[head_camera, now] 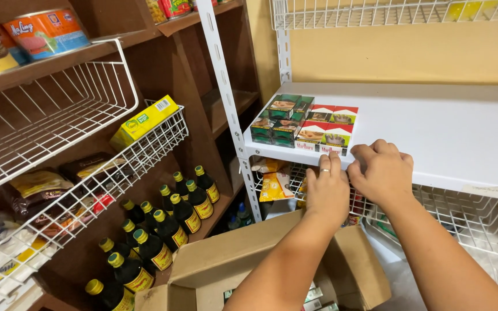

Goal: Stock cigarette packs from a cardboard box onto store shelves.

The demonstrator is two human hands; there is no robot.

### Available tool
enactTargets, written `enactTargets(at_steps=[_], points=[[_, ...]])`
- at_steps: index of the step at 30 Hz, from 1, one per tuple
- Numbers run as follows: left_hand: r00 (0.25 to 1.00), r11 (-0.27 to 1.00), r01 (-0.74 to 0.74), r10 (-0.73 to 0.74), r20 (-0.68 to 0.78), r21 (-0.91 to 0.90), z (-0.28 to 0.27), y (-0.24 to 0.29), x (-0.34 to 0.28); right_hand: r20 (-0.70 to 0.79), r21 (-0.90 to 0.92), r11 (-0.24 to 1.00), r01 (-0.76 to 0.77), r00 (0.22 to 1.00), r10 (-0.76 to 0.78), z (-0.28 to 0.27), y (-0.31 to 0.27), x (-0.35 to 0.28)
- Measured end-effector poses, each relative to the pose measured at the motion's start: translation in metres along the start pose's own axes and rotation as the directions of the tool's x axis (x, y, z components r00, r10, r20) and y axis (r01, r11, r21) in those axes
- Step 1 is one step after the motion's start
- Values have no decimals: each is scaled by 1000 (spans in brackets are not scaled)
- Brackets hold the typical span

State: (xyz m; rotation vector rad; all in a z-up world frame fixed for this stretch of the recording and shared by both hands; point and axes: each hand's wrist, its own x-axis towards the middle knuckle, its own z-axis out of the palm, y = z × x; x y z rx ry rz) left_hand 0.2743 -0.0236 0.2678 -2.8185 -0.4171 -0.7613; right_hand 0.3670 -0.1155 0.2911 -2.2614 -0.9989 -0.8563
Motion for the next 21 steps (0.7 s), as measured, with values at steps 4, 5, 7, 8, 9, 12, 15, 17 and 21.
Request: enactTargets(at_steps=[4,5,7,8,9,12,15,17,21], points=[[1000,1000,7,-7,-26,-10,6,-1,-1,5,-4,1000,17,1000,-17,-5,-3,0],[1000,1000,-2,2,-26,0,6,-1,-1,0,-6,1000,17,1000,-17,-4,-2,0],[1000,1000,-9,9,-22,8,8,-1,-4,-2,-8,1000,17,1000,-17,-3,-2,-2],[999,1000,-11,11,-35,9,11,-1,-5,-5,-4,1000,22,1000,-22,-3,-2,-2],[999,1000,-13,13,-49,10,13,-1,-7,-9,-1,1000,26,1000,-26,-4,-3,-2],[999,999,-27,26,37,26,0,-1,-11,19,-21,999,25,1000,-25,-6,-2,-4],[998,998,-58,59,29,-37,-16,-5,-18,39,2,1000,25,999,-26,-4,0,-9],[997,987,-73,70,-27,-145,-13,-13,-24,-52,1,996,94,994,-94,0,-1,-20],[991,874,-108,57,-121,-474,-3,-28,-61,-160,39,990,137,979,-129,2,-7,-40]])
